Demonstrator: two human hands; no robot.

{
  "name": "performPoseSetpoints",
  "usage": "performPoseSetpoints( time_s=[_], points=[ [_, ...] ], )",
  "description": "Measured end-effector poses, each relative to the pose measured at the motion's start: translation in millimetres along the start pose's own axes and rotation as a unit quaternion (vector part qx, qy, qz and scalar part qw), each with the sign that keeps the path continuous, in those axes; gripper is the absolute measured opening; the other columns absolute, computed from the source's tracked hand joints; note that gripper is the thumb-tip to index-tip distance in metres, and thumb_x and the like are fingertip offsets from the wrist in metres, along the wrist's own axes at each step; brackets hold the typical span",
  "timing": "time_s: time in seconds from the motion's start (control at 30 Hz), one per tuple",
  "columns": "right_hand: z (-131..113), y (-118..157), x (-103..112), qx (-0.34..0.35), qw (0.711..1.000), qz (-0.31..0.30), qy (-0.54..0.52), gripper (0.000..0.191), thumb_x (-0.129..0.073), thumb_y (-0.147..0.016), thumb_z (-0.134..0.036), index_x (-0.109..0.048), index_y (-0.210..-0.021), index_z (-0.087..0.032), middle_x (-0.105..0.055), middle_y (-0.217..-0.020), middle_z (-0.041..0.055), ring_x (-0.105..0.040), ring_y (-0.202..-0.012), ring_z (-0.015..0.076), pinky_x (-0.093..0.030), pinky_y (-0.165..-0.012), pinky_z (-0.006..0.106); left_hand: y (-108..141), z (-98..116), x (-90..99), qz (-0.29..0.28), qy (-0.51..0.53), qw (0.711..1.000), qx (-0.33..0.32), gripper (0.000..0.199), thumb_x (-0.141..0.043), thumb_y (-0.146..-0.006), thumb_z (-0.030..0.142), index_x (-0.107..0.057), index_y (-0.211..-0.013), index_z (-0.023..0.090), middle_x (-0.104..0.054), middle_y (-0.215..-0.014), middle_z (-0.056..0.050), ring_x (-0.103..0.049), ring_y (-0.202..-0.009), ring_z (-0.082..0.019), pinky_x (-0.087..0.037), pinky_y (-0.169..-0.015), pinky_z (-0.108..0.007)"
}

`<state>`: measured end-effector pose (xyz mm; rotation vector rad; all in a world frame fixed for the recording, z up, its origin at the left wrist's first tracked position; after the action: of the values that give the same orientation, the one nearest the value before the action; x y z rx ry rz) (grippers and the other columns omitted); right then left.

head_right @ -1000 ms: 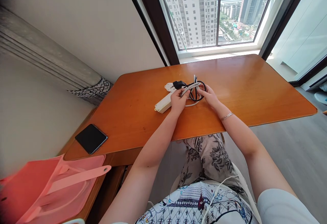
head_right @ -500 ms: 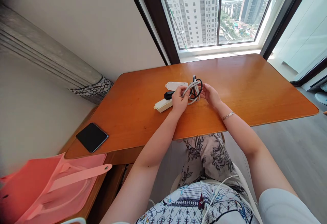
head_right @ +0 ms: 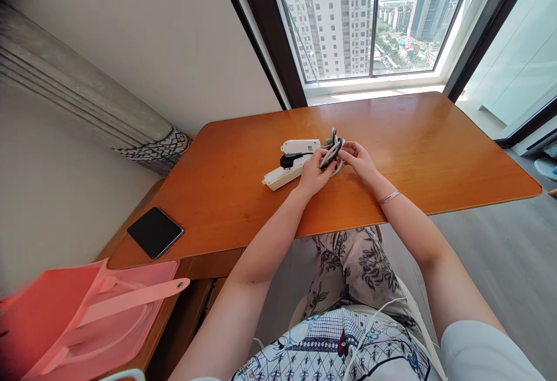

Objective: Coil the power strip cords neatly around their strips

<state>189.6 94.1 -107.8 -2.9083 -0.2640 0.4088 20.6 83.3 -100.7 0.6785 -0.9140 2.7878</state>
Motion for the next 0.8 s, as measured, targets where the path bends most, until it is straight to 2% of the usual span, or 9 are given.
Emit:
performPoseSetpoints(
  time_s=[0.1,0.2,0.3,0.43,0.53,0.63,0.73,0.8],
  points=[
    [-2,1,-1,0.014,1.0,-0.01,0.012,0.058,-0.093,-0.063,-0.054,-0.064,-0.104,-0.025,-0.075,-0.091,0.0007,-0.069,-0.085,0.0177,-0.058,-0.079,0.033,-1,1,2.6,0.023,-0.003,1.0,-0.011,0.014,-0.059,-0.095,0.035,-0.059,-0.099,0.022,-0.071,-0.085,-0.002,-0.065,-0.076,-0.017,-0.048,-0.071,-0.029],
    [-3,1,-4,0.014,0.999,-0.037,0.026,0.054,-0.09,-0.066,-0.052,-0.065,-0.106,-0.025,-0.076,-0.095,0.0025,-0.07,-0.089,0.0196,-0.058,-0.083,0.035,-1,2,3.1,0.028,0.008,0.999,-0.023,0.019,-0.058,-0.096,0.041,-0.06,-0.099,0.022,-0.072,-0.088,-0.003,-0.065,-0.078,-0.017,-0.049,-0.073,-0.03],
    [-4,1,-5,0.028,0.996,-0.052,0.065,0.044,-0.083,-0.074,-0.051,-0.067,-0.104,-0.023,-0.073,-0.094,0.0029,-0.067,-0.089,0.0196,-0.056,-0.081,0.034,-2,2,2.9,0.043,0.02,0.999,-0.023,0.027,-0.057,-0.097,0.049,-0.061,-0.097,0.022,-0.071,-0.085,-0.002,-0.064,-0.076,-0.017,-0.049,-0.072,-0.03],
    [-5,0,-4,0.068,0.982,-0.048,0.17,0.032,-0.07,-0.081,-0.046,-0.067,-0.101,-0.02,-0.068,-0.086,0.0014,-0.059,-0.08,0.0168,-0.05,-0.074,0.031,-7,-4,7.8,0.132,0.052,0.99,0.02,0.042,-0.051,-0.098,0.062,-0.061,-0.091,0.022,-0.067,-0.081,-0.002,-0.064,-0.077,-0.016,-0.05,-0.073,-0.028],
    [-7,2,-4,0.077,0.963,-0.06,0.253,0.027,-0.062,-0.083,-0.037,-0.068,-0.101,-0.018,-0.066,-0.083,0.0007,-0.053,-0.072,0.0145,-0.044,-0.069,0.03,-11,-11,11.9,0.183,0.104,0.976,0.055,0.05,-0.05,-0.095,0.071,-0.059,-0.09,0.022,-0.063,-0.079,-0.001,-0.061,-0.072,-0.014,-0.048,-0.065,-0.026],
    [-12,6,-7,0.088,0.948,-0.075,0.297,0.025,-0.058,-0.082,-0.031,-0.069,-0.1,-0.018,-0.065,-0.082,0.0,-0.049,-0.068,0.0135,-0.04,-0.066,0.029,-16,-18,16.3,0.232,0.178,0.952,0.093,0.055,-0.055,-0.088,0.077,-0.057,-0.088,0.022,-0.057,-0.076,0.002,-0.05,-0.059,-0.009,-0.04,-0.054,-0.024],
    [-18,9,-14,0.1,0.946,-0.093,0.295,0.022,-0.056,-0.079,-0.028,-0.069,-0.094,-0.019,-0.064,-0.079,-0.0008,-0.046,-0.066,0.0133,-0.039,-0.065,0.028,-21,-21,23.2,0.295,0.279,0.903,0.137,0.056,-0.065,-0.081,0.077,-0.054,-0.084,0.021,-0.049,-0.069,0.006,-0.035,-0.049,-0.004,-0.03,-0.045,-0.023],
    [-21,10,-17,0.11,0.948,-0.096,0.283,0.02,-0.055,-0.079,-0.028,-0.069,-0.091,-0.02,-0.064,-0.078,-0.0009,-0.046,-0.068,0.0138,-0.039,-0.066,0.028,-23,-19,28.9,0.327,0.324,0.872,0.164,0.054,-0.069,-0.081,0.072,-0.052,-0.08,0.021,-0.041,-0.062,0.008,-0.028,-0.046,-0.003,-0.025,-0.042,-0.022]
  ],
)
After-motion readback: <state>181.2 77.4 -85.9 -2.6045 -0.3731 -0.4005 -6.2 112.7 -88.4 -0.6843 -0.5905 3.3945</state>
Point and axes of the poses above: each hand's wrist, its own y-axis away from the middle knuckle, its own x-axis out of the back of the hand, z = x × y, the point moved 2 cm from there along -y, towards the middle knuckle
